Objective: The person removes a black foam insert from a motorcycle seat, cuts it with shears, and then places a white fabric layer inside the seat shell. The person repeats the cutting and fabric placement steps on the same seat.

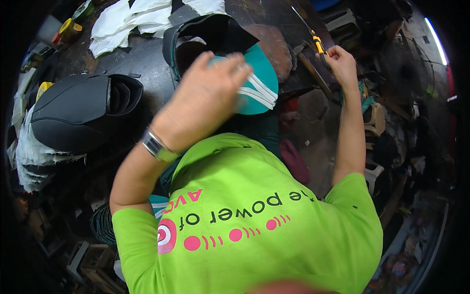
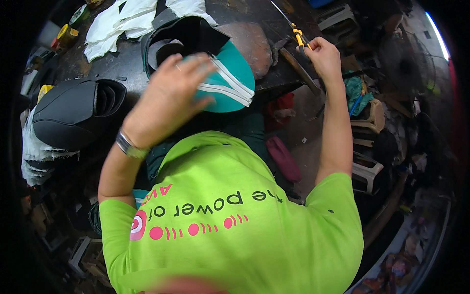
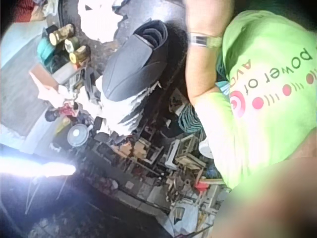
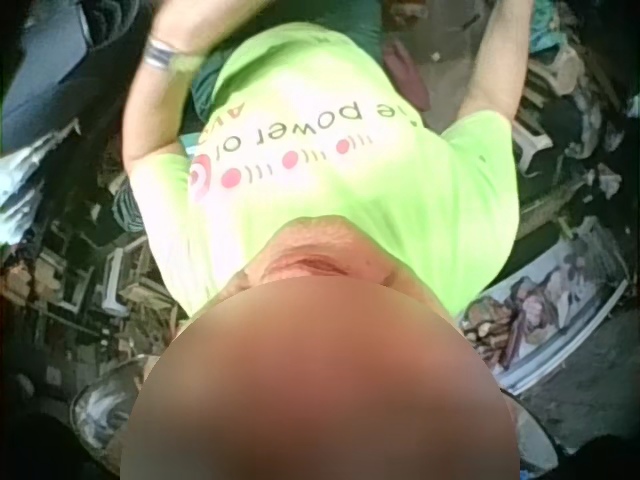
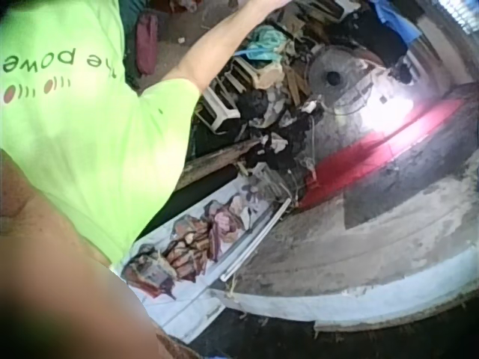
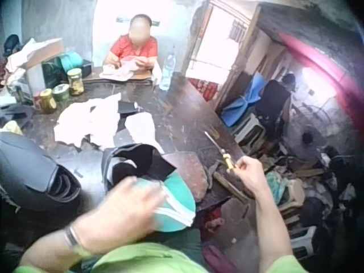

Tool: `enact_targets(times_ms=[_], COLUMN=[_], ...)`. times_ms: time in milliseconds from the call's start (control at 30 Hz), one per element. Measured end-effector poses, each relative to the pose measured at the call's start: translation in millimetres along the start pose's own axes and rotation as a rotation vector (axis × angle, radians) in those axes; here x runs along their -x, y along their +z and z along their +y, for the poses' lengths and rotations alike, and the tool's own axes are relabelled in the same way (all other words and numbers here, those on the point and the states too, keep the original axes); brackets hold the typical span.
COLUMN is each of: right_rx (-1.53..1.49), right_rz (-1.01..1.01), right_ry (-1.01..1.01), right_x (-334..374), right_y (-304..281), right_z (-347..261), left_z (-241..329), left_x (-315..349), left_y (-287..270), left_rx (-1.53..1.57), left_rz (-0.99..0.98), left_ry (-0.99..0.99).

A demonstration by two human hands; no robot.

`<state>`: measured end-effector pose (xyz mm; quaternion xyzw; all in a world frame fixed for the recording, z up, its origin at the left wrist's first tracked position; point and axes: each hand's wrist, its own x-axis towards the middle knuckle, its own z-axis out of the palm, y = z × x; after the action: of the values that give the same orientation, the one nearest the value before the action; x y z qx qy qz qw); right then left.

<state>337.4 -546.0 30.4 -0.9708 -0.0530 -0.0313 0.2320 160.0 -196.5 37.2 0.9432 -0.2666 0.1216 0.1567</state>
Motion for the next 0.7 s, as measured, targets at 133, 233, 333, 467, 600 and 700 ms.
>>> enact_targets(times_ms=[133, 233, 333, 467, 600, 700], right_rx=[0.228, 0.239, 0.243, 0.234, 0.323, 0.078], right_rz=[0.054, -0.003, -0.066, -0.18, -0.352, -0.129], right_ry=[0.052, 0.025, 0.017, -0.022, -0.016, -0.346], right_x=[-61.3, -85.8, -97.8, -107.4, -111.5, -118.0], right_y=[45.5, 59.9, 63.9, 49.0, 17.6, 17.8], right_z=[21.2, 30.0, 33.6, 28.5, -1.0, -54.8], left_z=[20.2, 3.5, -12.8, -21.7, -26.0, -37.5], left_x=[19.8, 26.2, 25.8, 17.2, 17.5, 13.4], left_y=[27.8, 35.0, 28.2, 9.8, -12.9, -23.6], left_rx=[-0.099, -0.058, 0.054, 0.016, 0.398, 0.479], left_rz=[-0.213, -0.186, -0.265, -0.395, -0.268, 0.236], left_ry=[-0.099, -0.055, -0.002, 0.087, 0.165, 0.079])
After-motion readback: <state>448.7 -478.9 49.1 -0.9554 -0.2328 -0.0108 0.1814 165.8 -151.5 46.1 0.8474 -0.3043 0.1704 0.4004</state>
